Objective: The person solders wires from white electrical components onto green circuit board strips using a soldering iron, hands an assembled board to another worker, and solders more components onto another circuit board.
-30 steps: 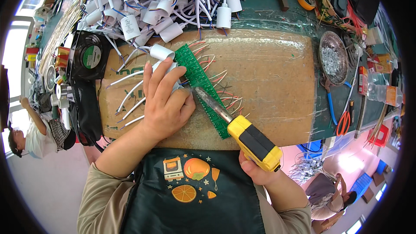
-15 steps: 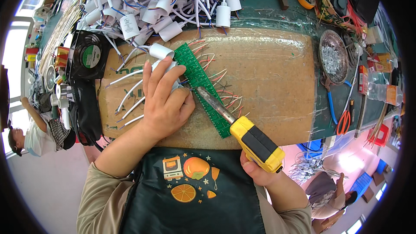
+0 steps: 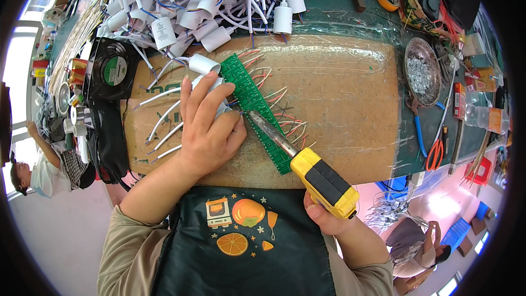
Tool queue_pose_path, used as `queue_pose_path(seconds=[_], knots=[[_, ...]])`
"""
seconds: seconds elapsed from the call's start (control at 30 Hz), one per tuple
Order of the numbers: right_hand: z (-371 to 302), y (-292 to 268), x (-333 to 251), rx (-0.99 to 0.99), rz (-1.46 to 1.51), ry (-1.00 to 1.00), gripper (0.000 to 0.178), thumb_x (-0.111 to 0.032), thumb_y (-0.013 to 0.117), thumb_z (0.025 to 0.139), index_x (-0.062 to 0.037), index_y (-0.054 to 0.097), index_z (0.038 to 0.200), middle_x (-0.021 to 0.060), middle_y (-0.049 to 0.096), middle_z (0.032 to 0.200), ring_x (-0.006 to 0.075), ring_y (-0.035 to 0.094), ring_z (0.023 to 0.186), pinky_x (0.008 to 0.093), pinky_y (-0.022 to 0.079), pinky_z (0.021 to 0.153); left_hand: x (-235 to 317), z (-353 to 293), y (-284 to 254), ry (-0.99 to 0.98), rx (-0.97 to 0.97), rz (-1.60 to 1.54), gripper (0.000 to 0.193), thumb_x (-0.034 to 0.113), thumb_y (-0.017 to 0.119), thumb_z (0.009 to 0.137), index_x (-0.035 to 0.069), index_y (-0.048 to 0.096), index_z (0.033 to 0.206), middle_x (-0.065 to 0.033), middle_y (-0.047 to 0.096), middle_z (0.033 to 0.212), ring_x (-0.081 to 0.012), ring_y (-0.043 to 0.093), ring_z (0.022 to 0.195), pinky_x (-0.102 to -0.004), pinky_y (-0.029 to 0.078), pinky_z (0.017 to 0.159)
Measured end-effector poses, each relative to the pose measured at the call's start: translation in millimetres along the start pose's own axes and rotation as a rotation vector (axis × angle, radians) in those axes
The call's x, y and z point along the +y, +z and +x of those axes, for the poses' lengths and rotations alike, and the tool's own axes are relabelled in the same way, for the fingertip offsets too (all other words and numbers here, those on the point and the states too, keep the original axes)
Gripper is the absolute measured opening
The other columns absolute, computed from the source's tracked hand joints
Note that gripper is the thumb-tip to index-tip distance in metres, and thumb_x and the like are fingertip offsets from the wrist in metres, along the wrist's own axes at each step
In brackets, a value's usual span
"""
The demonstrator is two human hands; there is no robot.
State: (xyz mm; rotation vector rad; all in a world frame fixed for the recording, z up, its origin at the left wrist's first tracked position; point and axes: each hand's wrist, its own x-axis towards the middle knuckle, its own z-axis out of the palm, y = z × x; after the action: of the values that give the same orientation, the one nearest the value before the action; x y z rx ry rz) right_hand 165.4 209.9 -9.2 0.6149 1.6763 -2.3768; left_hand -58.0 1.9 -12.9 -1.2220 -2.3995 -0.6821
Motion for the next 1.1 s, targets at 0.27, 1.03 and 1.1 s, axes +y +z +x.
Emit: queue_pose_path(seconds=[0.27,1.03,1.1], knots=[[1,-1,1,-0.007,-0.018,0.008,0.075,-0.049,0.086,0.078,-0.001,0.052,0.125,0.0038,0.054,0.075,0.0132,0.052,0.065,0.0277,0.044,0.059,0,-3,-3,0.03,-0.014,0.015,0.019,0.006,0.077,0.067,0.007,0.065,0.082,-0.0123,0.062,0.124,-0.0403,0.052,0.129,-0.0649,0.027,0.114],[4,9,-5,-0.002,0.19,-0.034,0.082,-0.05,0.083,0.079,-0.0017,0.047,0.136,0.0034,0.05,0.073,0.016,0.05,0.06,0.0299,0.042,0.053,2,-7,-2,0.069,0.002,0.063,0.014,0.015,0.07,0.071,0.009,0.059,0.076,-0.0127,0.062,0.123,-0.0382,0.052,0.131,-0.0694,0.026,0.114],[6,6,1,0.038,0.176,-0.109,0.08,-0.048,0.08,0.084,-0.0003,0.045,0.138,0.0034,0.049,0.071,0.0157,0.05,0.057,0.0297,0.042,0.05,2,-9,-2,0.054,0.015,0.094,0.013,0.016,0.069,0.072,0.009,0.059,0.076,-0.0129,0.062,0.123,-0.0379,0.051,0.132,-0.0698,0.025,0.114]])
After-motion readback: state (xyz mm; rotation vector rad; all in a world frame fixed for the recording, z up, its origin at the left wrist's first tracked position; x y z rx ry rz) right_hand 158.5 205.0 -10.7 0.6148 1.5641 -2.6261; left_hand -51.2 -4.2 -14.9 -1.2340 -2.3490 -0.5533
